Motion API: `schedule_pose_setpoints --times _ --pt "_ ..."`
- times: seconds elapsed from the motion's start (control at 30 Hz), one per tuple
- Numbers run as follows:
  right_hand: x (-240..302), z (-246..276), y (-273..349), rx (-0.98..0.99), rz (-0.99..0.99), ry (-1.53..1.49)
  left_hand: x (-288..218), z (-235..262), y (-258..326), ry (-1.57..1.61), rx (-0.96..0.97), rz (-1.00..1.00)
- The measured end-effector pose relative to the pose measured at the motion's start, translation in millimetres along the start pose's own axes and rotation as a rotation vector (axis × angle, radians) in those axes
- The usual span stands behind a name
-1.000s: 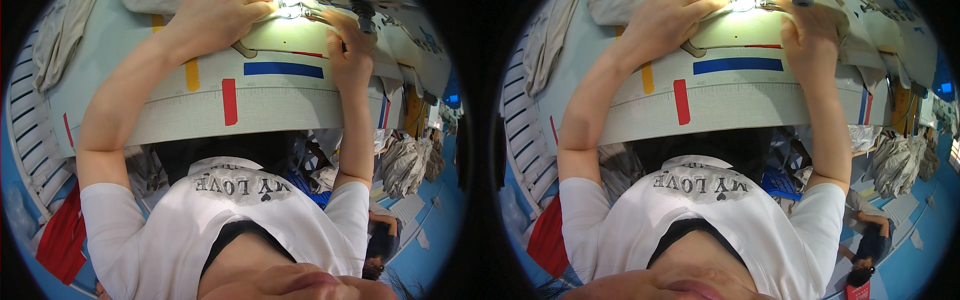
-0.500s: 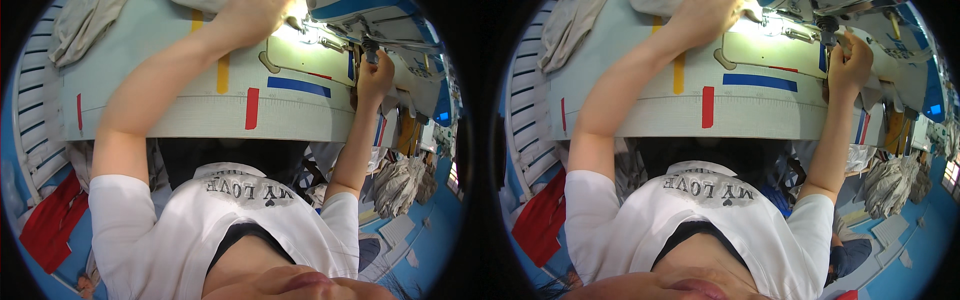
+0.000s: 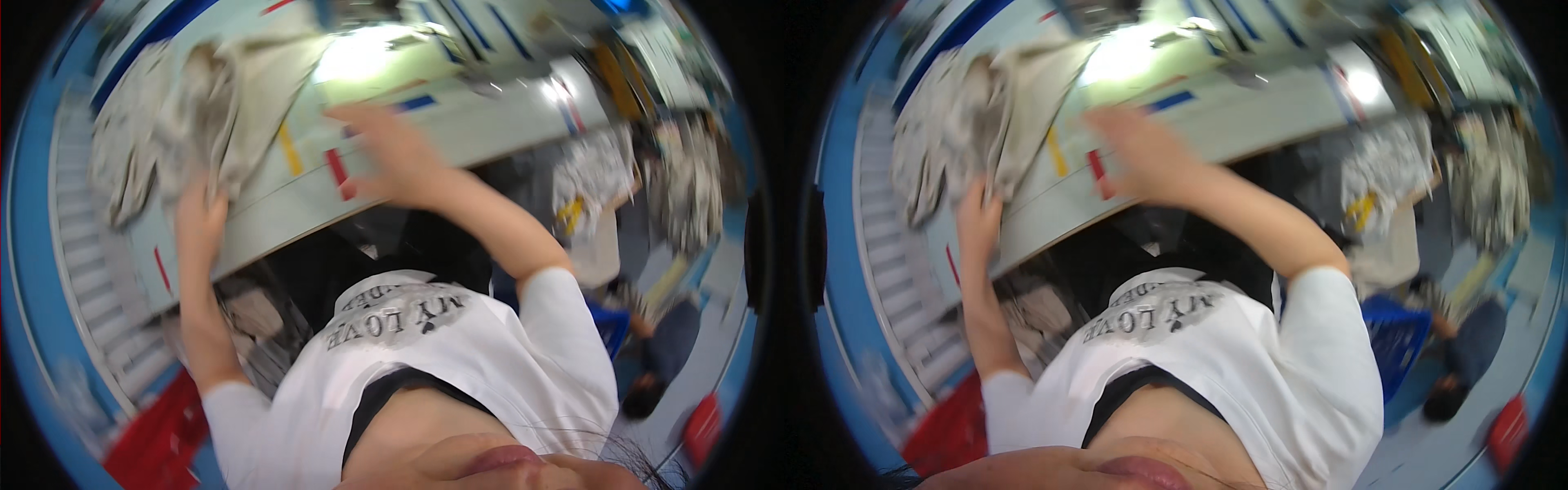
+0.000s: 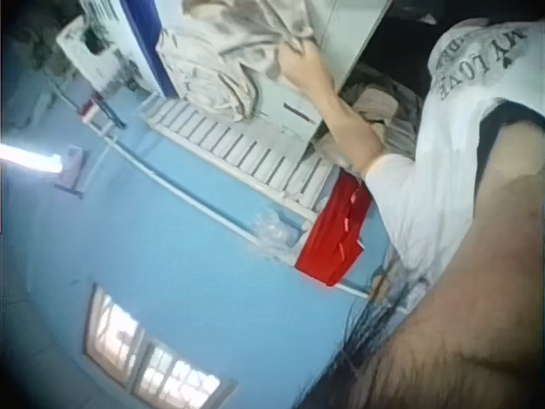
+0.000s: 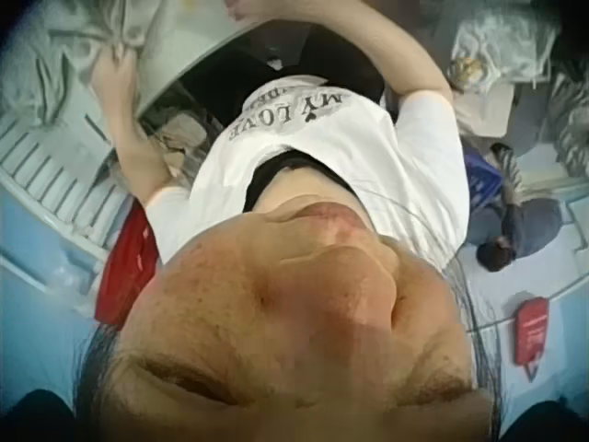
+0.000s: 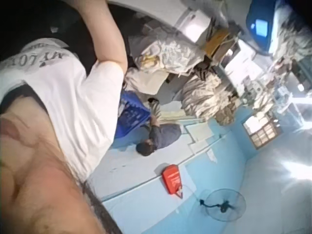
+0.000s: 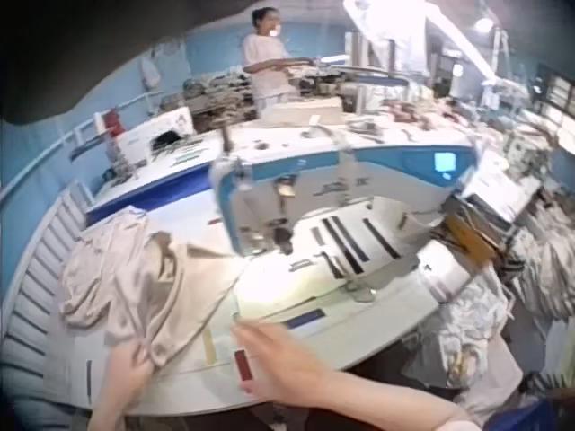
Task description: The person folds and aligns fabric pieces by hand, stitches along the edges using a sewing machine, and places the fabric into a basket.
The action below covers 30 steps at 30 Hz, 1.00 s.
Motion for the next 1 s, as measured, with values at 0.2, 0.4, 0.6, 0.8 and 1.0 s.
schedule_pose_setpoints --times 0.2,0.4,0.6,0.8,1.0 --pt "79 -84 56 0.022 0.336 -0.430 -121 1 98 0.681 0.193 -0.051" --pt "23 9 121 0.047 -0.035 -0.585 -138 22 92 0.993 0.281 -0.636" --pt "-101 170 444 -1.069 -0.566 -0.685 -110 -15 49 0.892 0.283 -0.413" --pt "-31 166 729 -2.038 -1.094 0.548 -119 -35 43 0.764 0.318 -0.327" --pt "-149 -43 870 -1.146 -2.294 -0.026 -72 -54 32 0.780 0.164 -0.149"
Point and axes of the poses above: each hand's wrist, its own y-axis away from the middle knuckle, its own z-axis out of the back of the hand, x = y × z, the point moved 6 cm from there along -y, towards the middle knuckle, and after that the axes turned 11 degrees about -z, right-handed, at the moved point
